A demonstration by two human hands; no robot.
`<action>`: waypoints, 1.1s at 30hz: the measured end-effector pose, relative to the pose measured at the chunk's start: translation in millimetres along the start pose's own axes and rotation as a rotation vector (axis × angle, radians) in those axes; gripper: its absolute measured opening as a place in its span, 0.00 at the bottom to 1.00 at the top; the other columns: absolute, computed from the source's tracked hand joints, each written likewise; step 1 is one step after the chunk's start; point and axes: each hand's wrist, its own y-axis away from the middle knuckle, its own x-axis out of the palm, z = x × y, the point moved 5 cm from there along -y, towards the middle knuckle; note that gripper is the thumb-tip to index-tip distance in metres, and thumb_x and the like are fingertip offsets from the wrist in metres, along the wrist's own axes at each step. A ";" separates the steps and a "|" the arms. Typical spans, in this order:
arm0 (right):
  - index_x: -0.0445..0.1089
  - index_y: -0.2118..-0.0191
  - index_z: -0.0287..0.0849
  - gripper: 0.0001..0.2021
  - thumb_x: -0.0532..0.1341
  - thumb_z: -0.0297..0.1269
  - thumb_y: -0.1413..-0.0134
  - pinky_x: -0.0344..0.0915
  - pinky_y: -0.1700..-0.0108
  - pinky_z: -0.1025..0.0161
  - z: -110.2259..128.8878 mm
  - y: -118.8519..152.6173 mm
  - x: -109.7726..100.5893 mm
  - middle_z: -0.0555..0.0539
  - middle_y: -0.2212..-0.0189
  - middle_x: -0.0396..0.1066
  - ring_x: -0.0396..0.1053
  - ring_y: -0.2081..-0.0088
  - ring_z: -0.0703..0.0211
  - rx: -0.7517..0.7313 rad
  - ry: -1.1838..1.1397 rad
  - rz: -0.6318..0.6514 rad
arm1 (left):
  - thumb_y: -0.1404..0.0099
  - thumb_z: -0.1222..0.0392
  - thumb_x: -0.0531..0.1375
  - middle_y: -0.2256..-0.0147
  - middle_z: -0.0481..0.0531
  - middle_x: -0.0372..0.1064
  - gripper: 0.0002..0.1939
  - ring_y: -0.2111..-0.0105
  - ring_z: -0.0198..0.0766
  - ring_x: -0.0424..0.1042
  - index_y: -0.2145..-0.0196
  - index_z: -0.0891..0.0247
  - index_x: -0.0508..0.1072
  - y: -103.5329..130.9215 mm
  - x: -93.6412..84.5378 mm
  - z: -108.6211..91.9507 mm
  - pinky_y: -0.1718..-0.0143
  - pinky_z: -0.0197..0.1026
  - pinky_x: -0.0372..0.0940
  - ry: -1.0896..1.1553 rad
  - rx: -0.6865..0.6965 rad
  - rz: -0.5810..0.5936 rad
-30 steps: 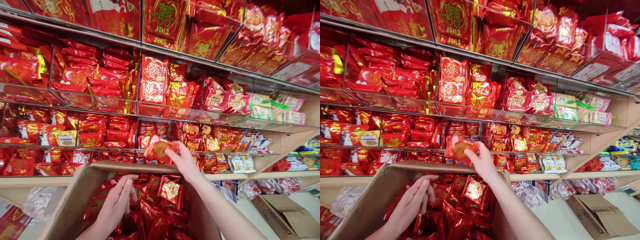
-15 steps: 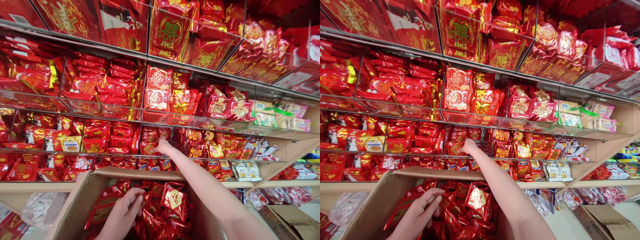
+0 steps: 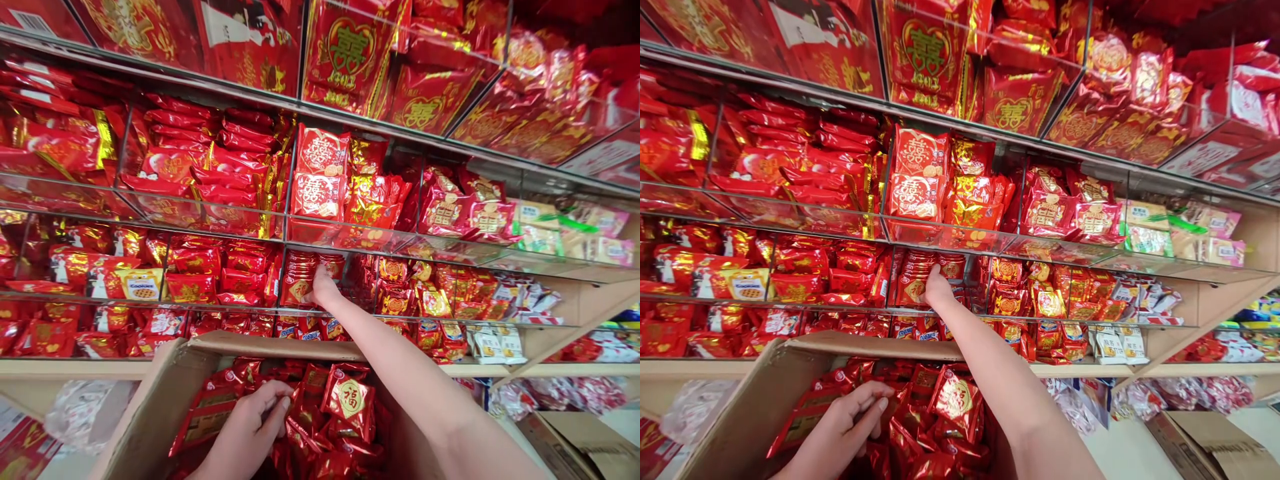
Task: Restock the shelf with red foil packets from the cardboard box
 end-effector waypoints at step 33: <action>0.28 0.37 0.42 0.61 0.71 0.35 0.74 0.64 0.54 0.53 10.1 5.1 3.8 0.26 0.44 0.52 0.59 0.45 0.39 0.068 0.047 0.090 | 0.41 0.62 0.51 0.63 0.54 0.69 0.11 0.63 0.43 0.68 0.62 0.58 0.71 3.6 14.5 7.4 0.60 0.43 0.62 -0.266 0.244 0.094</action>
